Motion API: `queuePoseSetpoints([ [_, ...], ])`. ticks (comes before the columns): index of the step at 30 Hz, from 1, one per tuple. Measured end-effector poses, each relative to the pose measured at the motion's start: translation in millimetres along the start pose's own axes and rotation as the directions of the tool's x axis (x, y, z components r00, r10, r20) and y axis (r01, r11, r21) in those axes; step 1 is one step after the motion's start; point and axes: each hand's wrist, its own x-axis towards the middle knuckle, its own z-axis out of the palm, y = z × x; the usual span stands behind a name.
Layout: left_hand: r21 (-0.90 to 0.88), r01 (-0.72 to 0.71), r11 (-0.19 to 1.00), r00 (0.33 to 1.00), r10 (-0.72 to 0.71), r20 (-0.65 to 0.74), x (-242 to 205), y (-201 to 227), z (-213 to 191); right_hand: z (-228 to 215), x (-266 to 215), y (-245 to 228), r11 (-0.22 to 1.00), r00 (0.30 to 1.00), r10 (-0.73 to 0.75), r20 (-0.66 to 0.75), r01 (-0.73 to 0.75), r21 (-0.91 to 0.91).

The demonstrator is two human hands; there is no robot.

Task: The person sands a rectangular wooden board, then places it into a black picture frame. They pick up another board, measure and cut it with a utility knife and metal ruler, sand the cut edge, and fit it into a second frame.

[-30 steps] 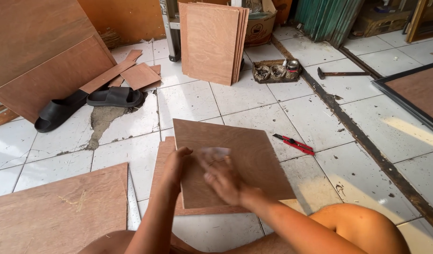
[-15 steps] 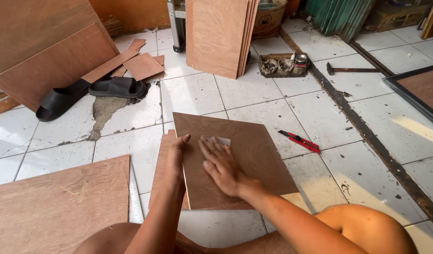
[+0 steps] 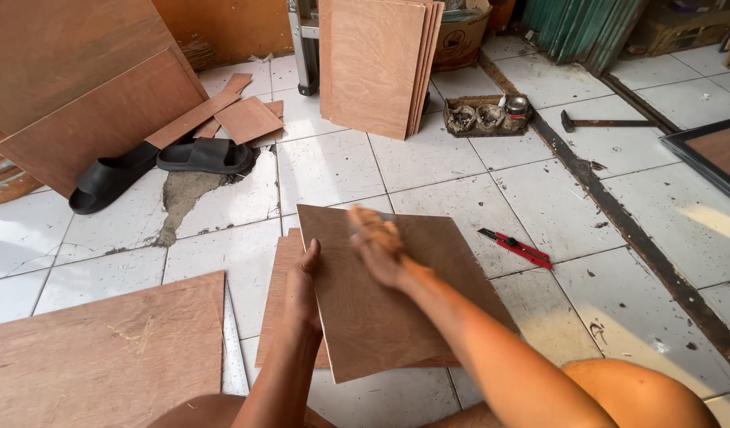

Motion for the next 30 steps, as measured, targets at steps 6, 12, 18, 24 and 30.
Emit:
queuePoseSetpoints([
  [6,-0.030,0.033,0.999,0.997,-0.035,-0.075,8,-10,-13,17,-15,199,0.579,0.579,0.803,-0.144,-0.814,-0.046],
  [12,-0.019,0.056,0.998,0.996,-0.057,-0.064,21,-11,-16,-26,-18,-30,0.954,0.956,0.293,-0.010,-0.293,-0.054],
  [18,-0.036,0.097,0.995,0.993,-0.099,-0.062,25,-19,-22,18,10,135,0.551,0.543,0.823,-0.167,-0.835,0.001],
  [24,-0.139,0.094,0.986,0.990,-0.108,-0.094,23,-16,-23,-11,-21,-55,0.994,0.992,0.045,0.119,-0.032,-0.107],
  [30,-0.159,0.146,0.976,0.985,-0.158,-0.071,22,-27,-22,9,-9,135,0.599,0.594,0.792,-0.142,-0.801,-0.007],
])
